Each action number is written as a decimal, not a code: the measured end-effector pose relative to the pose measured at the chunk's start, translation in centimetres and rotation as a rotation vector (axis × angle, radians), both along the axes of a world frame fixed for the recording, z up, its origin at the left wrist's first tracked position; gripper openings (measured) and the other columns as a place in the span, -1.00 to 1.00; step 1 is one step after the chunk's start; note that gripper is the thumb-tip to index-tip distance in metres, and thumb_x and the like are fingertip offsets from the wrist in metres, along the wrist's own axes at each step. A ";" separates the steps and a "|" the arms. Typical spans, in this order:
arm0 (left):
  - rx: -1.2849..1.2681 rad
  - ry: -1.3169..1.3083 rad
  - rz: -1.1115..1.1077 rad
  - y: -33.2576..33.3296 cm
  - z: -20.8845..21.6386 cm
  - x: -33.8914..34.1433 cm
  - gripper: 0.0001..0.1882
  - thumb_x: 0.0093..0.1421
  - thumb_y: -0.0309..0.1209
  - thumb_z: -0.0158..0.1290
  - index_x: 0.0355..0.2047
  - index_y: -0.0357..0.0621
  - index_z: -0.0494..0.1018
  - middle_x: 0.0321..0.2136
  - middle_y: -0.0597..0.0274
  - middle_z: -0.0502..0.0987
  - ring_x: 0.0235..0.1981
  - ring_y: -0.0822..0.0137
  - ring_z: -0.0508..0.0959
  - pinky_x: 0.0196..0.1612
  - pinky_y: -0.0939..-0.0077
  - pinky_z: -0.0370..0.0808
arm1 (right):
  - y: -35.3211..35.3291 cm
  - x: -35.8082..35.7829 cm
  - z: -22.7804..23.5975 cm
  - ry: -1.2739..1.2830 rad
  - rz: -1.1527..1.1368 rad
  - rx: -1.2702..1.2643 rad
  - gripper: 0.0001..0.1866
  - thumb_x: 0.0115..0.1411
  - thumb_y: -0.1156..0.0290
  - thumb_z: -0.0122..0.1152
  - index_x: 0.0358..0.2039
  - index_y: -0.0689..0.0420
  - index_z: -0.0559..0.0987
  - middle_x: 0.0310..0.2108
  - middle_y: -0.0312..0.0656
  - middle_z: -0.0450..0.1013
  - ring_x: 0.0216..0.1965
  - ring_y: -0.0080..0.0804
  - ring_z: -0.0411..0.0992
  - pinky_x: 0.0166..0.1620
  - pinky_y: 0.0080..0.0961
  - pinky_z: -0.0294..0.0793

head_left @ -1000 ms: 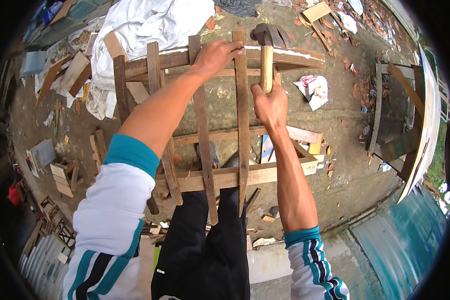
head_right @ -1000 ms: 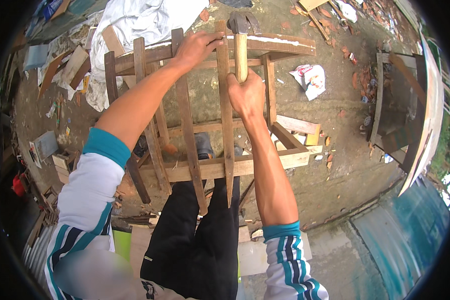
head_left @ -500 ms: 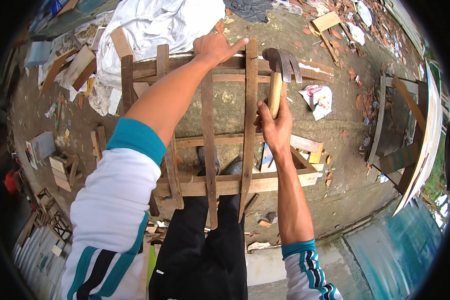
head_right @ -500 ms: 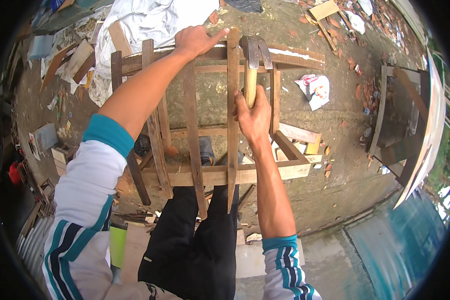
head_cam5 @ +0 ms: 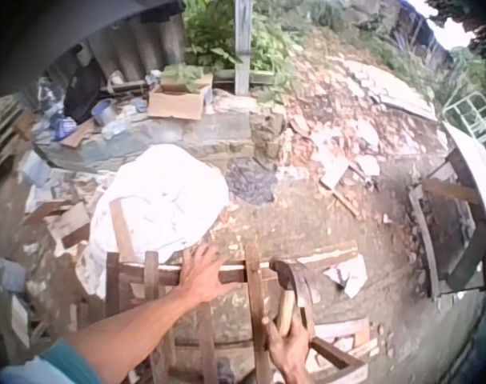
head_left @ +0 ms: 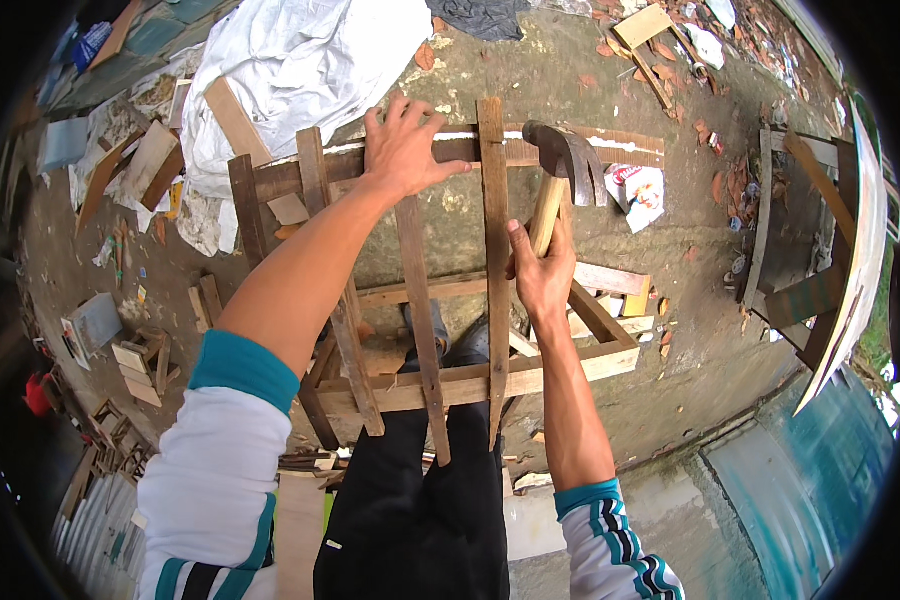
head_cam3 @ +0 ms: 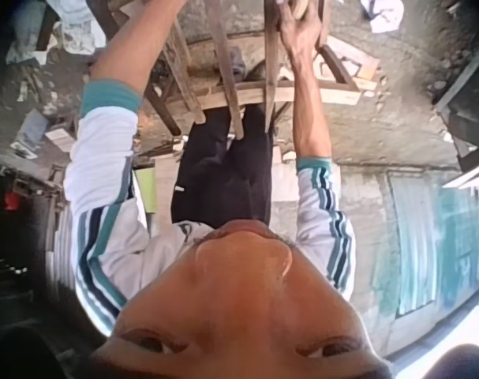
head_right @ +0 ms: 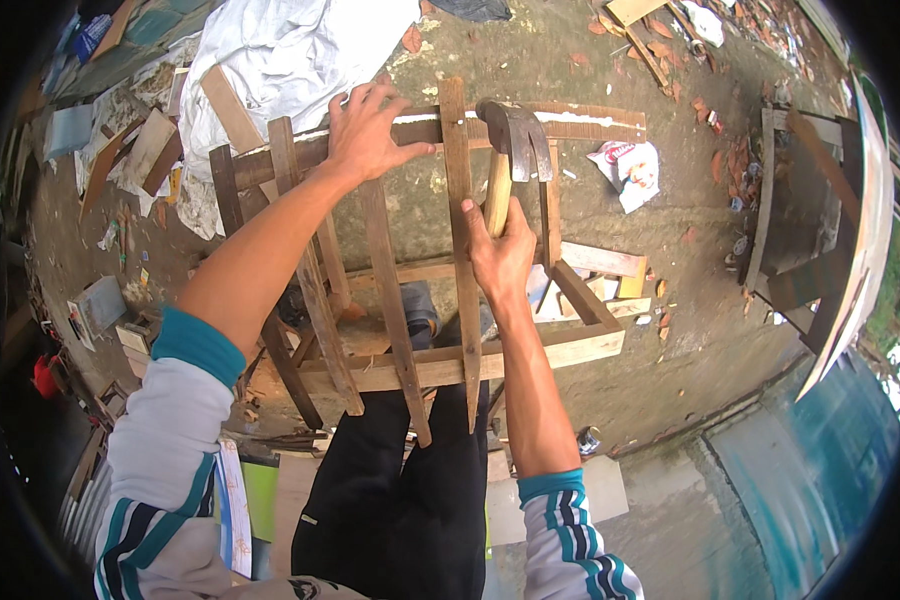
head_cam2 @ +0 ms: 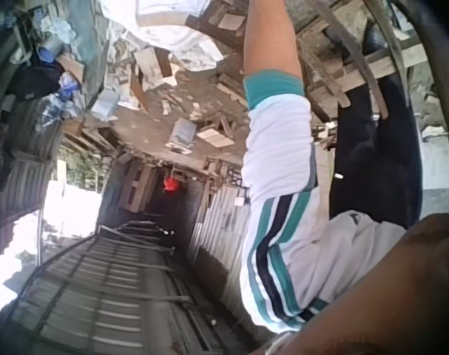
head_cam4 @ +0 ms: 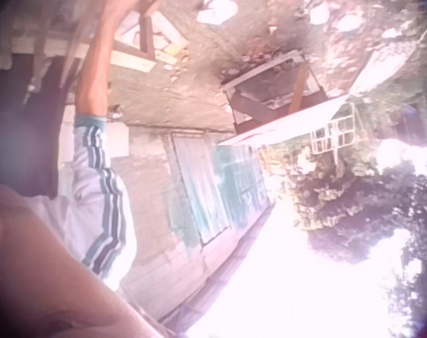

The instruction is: The person uses a hammer to drive nails into a wooden frame, securing the joints. They then pick up a long curved wooden piece and position it on the frame, continuing to hammer nails to attach it.

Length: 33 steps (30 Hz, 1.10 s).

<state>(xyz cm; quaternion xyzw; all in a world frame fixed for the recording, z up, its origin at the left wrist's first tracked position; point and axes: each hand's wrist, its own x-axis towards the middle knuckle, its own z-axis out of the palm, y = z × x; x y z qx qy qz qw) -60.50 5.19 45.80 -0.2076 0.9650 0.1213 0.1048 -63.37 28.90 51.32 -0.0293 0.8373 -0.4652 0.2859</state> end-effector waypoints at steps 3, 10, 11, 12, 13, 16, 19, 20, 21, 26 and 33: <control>0.067 0.034 0.028 0.4 -0.1 -0.1 -0.13 -0.08 0.37 0.23 0.11 0.09 0.51 0.16 0.29 0.34 0.30 0.25 0.14 0.31 -0.03 -0.06 | 0.8 0.7 -0.4 0.028 0.017 0.024 -0.62 0.25 0.14 0.32 -0.40 0.22 0.47 -0.65 -0.09 0.44 -0.59 -0.39 0.44 -0.46 -0.35 0.41; 0.055 -0.027 0.048 0.2 0.1 -0.3 -0.15 -0.10 0.35 0.27 0.11 0.16 0.50 0.15 0.34 0.32 0.31 0.26 0.12 0.30 -0.03 -0.09 | 0.8 3.9 -2.4 0.198 -0.061 0.127 -0.62 0.26 0.21 0.30 -0.40 0.23 0.36 -0.58 0.05 0.38 -0.54 0.00 0.37 -0.37 -0.14 0.37; 0.072 -0.028 0.046 0.2 0.0 -0.4 -0.15 -0.10 0.35 0.27 0.12 0.16 0.49 0.16 0.34 0.31 0.31 0.26 0.11 0.31 -0.03 -0.09 | 1.2 4.6 -3.0 0.172 -0.074 0.119 -0.62 0.25 0.21 0.31 -0.40 0.23 0.36 -0.58 0.06 0.38 -0.53 0.01 0.37 -0.37 -0.14 0.37; 0.089 -0.028 0.045 0.3 -0.1 -0.6 -0.14 -0.10 0.35 0.27 0.12 0.16 0.48 0.16 0.34 0.31 0.31 0.26 0.11 0.31 -0.03 -0.09 | 1.6 5.2 -3.5 0.151 -0.089 0.123 -0.63 0.23 0.23 0.33 -0.39 0.23 0.37 -0.57 0.07 0.38 -0.52 0.04 0.37 -0.38 -0.14 0.36; 0.102 -0.030 0.050 0.2 0.0 -0.7 -0.14 -0.10 0.35 0.27 0.13 0.16 0.48 0.16 0.33 0.30 0.31 0.26 0.11 0.32 -0.03 -0.09 | 1.8 5.5 -3.8 0.145 -0.081 0.143 -0.63 0.23 0.20 0.33 -0.38 0.23 0.40 -0.57 0.04 0.40 -0.53 -0.02 0.36 -0.37 -0.16 0.37; 0.152 0.020 0.046 -0.2 0.0 -0.7 -0.15 -0.07 0.30 0.28 0.14 0.11 0.45 0.18 0.31 0.29 0.30 0.23 0.14 0.35 -0.02 -0.03 | 2.1 6.1 -4.2 0.137 -0.071 0.166 -0.59 0.23 0.14 0.35 -0.38 0.23 0.41 -0.57 -0.02 0.41 -0.55 -0.19 0.32 -0.38 -0.20 0.36; 0.232 0.222 0.099 -0.8 -1.6 -0.4 -0.14 -0.01 0.25 0.27 0.20 0.05 0.37 0.20 0.27 0.27 0.31 0.18 0.15 0.36 -0.07 -0.02 | 1.4 5.9 -3.7 0.065 -0.119 0.169 -0.65 0.20 0.27 0.35 -0.39 0.23 0.37 -0.57 0.10 0.39 -0.52 0.07 0.35 -0.36 -0.13 0.37; 0.269 0.308 0.124 -0.9 -2.0 -0.2 -0.13 0.02 0.23 0.26 0.22 0.03 0.33 0.20 0.25 0.26 0.31 0.17 0.15 0.37 -0.09 -0.03 | 1.4 6.0 -3.7 0.056 -0.127 0.166 -0.65 0.20 0.27 0.35 -0.39 0.24 0.38 -0.57 0.10 0.39 -0.52 0.07 0.35 -0.35 -0.13 0.37; 0.189 0.321 0.199 -0.9 -2.5 0.1 -0.13 0.05 0.22 0.22 0.25 0.02 0.28 0.22 0.21 0.24 0.32 0.15 0.14 0.38 -0.11 -0.06 | 1.3 6.0 -3.6 0.047 -0.133 0.162 -0.65 0.19 0.28 0.35 -0.39 0.24 0.38 -0.57 0.10 0.40 -0.53 0.07 0.35 -0.35 -0.14 0.37; 0.036 0.225 0.516 2.8 -3.2 1.5 -0.08 0.20 0.23 0.02 0.39 0.00 0.01 0.29 -0.02 0.10 0.40 0.05 0.00 0.43 -0.18 -0.34 | 1.7 5.5 -4.3 0.031 -0.152 0.131 -0.64 0.18 0.25 0.37 -0.36 0.26 0.43 -0.55 0.09 0.44 -0.52 0.01 0.39 -0.32 -0.13 0.39; 0.012 0.174 0.178 3.7 -1.2 2.3 0.11 -0.02 0.50 0.03 0.36 0.02 0.18 0.43 0.08 -0.10 0.49 0.09 -0.32 0.35 -0.42 -0.56 | 1.7 5.6 -4.0 -0.001 -0.131 0.197 -0.58 0.16 0.19 0.40 -0.35 0.29 0.44 -0.52 0.18 0.46 -0.44 0.19 0.42 -0.27 -0.04 0.39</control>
